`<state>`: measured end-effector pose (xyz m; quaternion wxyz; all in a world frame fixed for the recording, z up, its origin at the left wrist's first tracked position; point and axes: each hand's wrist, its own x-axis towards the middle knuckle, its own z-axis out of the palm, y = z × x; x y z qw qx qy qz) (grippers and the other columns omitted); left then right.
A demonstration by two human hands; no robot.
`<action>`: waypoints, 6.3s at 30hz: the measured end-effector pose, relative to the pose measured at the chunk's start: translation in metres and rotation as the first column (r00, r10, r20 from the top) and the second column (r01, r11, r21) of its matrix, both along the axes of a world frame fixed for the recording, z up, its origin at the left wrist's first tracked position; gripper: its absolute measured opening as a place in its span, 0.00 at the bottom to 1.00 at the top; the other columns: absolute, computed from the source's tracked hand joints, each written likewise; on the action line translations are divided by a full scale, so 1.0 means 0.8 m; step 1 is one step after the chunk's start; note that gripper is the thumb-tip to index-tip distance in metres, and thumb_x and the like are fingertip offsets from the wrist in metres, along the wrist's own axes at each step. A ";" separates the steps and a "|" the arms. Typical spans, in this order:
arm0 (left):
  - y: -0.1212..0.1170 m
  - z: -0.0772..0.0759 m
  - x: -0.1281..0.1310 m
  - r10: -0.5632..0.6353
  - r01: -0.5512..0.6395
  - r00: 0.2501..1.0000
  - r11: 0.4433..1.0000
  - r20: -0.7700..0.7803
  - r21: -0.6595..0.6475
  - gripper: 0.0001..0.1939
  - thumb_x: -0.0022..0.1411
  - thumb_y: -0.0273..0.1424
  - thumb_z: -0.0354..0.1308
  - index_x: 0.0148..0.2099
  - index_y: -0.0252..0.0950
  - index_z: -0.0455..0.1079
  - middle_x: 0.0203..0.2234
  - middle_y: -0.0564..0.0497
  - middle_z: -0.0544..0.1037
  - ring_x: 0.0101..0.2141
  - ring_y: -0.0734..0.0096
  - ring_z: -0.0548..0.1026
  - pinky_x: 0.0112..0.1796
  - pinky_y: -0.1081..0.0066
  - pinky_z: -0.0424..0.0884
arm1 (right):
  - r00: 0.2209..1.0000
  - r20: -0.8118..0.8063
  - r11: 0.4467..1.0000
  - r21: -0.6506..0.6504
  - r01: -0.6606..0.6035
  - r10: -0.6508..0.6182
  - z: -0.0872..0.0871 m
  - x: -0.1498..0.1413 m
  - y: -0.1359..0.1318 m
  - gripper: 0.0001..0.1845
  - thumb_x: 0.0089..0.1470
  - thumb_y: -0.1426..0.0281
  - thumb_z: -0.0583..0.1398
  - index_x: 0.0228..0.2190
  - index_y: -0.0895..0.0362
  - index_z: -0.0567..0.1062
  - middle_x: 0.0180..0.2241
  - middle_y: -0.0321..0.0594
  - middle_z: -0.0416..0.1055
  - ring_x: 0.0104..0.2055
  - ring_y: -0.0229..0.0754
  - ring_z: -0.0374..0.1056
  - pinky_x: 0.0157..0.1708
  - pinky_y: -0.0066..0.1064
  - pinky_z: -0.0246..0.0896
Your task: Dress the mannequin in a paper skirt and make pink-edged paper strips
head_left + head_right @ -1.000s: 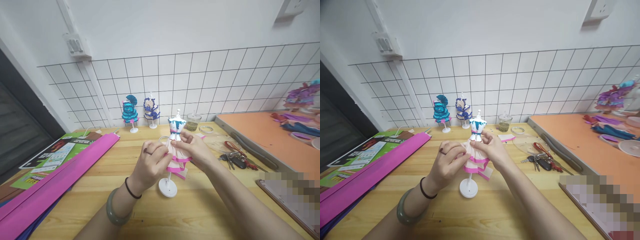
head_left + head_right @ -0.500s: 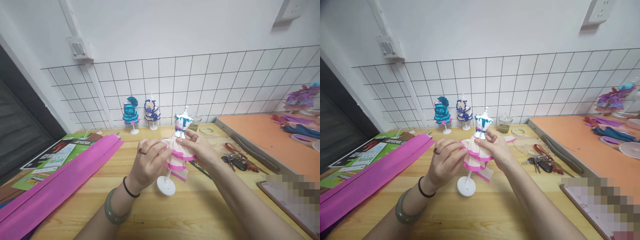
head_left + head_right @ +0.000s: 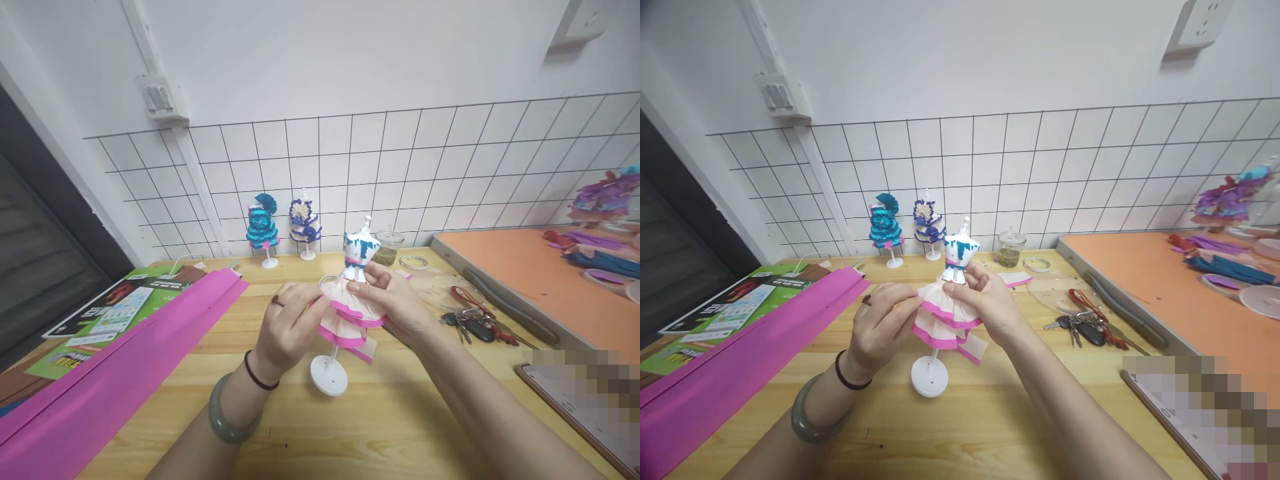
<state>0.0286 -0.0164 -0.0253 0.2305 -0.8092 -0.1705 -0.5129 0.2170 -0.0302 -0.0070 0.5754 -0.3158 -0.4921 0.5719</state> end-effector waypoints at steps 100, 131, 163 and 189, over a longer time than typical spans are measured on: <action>0.008 0.036 -0.024 -0.300 0.214 0.939 0.131 0.167 -0.968 0.28 0.44 0.38 0.67 0.48 0.38 0.66 0.44 0.48 0.73 0.45 0.60 0.70 0.44 0.64 0.67 | 0.740 0.671 0.940 0.280 -0.194 -0.047 0.007 -0.010 -0.031 0.43 0.51 0.70 0.60 0.61 0.43 0.43 0.56 0.40 0.62 0.58 0.48 0.57 0.53 0.49 0.57; -0.002 0.011 0.013 -0.213 0.355 0.927 0.229 0.309 -0.907 0.13 0.61 0.40 0.51 0.44 0.38 0.64 0.43 0.48 0.72 0.46 0.66 0.69 0.48 0.64 0.64 | 0.897 0.420 0.956 0.293 0.007 -0.136 0.021 0.010 -0.016 0.23 0.54 0.64 0.58 0.51 0.52 0.66 0.48 0.44 0.69 0.52 0.48 0.63 0.51 0.43 0.60; -0.014 0.004 0.016 -0.049 0.026 0.994 0.970 -0.092 -0.240 0.05 0.57 0.21 0.51 0.32 0.35 0.64 0.25 0.50 0.72 0.33 0.68 0.68 0.36 0.66 0.63 | 0.960 0.232 0.982 0.133 0.131 -0.159 0.013 0.021 -0.002 0.15 0.48 0.62 0.62 0.38 0.57 0.72 0.40 0.45 0.74 0.42 0.44 0.68 0.41 0.36 0.62; -0.015 0.006 0.016 0.043 -0.066 0.977 0.993 -0.207 -0.101 0.05 0.55 0.21 0.52 0.32 0.36 0.65 0.22 0.51 0.72 0.30 0.68 0.68 0.32 0.67 0.63 | 0.967 0.189 0.982 0.106 0.154 -0.172 0.015 0.011 -0.003 0.15 0.48 0.65 0.63 0.39 0.57 0.72 0.38 0.44 0.74 0.38 0.41 0.69 0.38 0.34 0.61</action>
